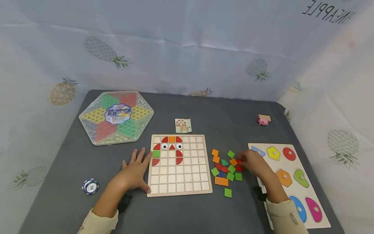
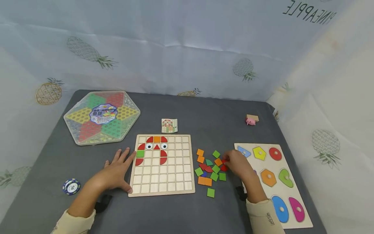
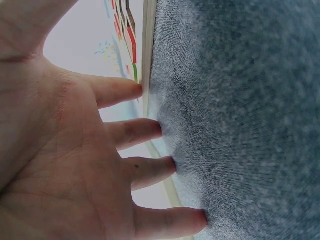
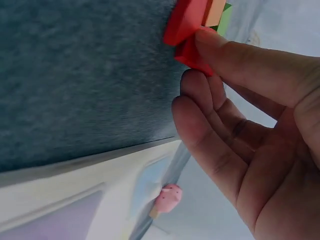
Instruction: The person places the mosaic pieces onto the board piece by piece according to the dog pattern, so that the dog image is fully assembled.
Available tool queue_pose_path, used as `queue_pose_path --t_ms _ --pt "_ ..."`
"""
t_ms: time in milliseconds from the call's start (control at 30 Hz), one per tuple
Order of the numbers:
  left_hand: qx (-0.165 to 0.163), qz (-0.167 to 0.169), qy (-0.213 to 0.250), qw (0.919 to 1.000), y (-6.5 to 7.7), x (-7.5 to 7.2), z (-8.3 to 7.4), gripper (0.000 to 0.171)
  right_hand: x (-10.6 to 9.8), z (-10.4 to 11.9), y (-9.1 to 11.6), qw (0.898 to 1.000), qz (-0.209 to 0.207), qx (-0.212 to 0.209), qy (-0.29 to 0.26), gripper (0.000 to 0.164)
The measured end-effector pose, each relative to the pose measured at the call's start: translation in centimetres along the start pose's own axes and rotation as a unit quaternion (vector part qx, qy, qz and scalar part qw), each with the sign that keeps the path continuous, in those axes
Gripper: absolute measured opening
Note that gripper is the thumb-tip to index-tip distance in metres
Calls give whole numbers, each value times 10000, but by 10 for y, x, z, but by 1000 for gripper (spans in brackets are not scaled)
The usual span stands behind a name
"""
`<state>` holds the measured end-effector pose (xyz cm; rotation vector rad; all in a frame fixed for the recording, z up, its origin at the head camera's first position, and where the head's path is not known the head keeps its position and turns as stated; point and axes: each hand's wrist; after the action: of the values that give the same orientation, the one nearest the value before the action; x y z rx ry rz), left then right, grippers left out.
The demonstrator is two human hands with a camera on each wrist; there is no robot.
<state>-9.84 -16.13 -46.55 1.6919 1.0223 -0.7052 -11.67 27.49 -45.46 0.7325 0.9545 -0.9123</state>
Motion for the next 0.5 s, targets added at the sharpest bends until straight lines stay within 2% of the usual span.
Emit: queue_pose_path --t_ms 133,233,333,433,500 --pt "-44 25 -28 10000 0 0 -3 128 -4 4 -4 9998 82 160 58 9" --pt "-87 39 -43 9999 1 0 -3 128 -6 15 -15 9999 -92 57 56 13" --pt "-136 21 -51 9999 2 -1 -3 127 -4 38 -34 9989 -340 -278 -139 16" --pt "-150 5 -79 9999 1 1 -3 128 2 69 -56 9960 -409 -684 -404 12" --pt "-140 -15 -88 9999 1 2 -3 128 8 92 -73 9918 -377 -1100 -532 12"
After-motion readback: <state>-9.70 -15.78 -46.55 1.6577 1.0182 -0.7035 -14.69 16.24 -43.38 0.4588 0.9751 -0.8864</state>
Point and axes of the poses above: each hand's wrist, its own y-axis away from the middle knuckle, its own x-axis out of the palm, z = x × y, and after that the axes turned 13 degrees about -x, right-handed
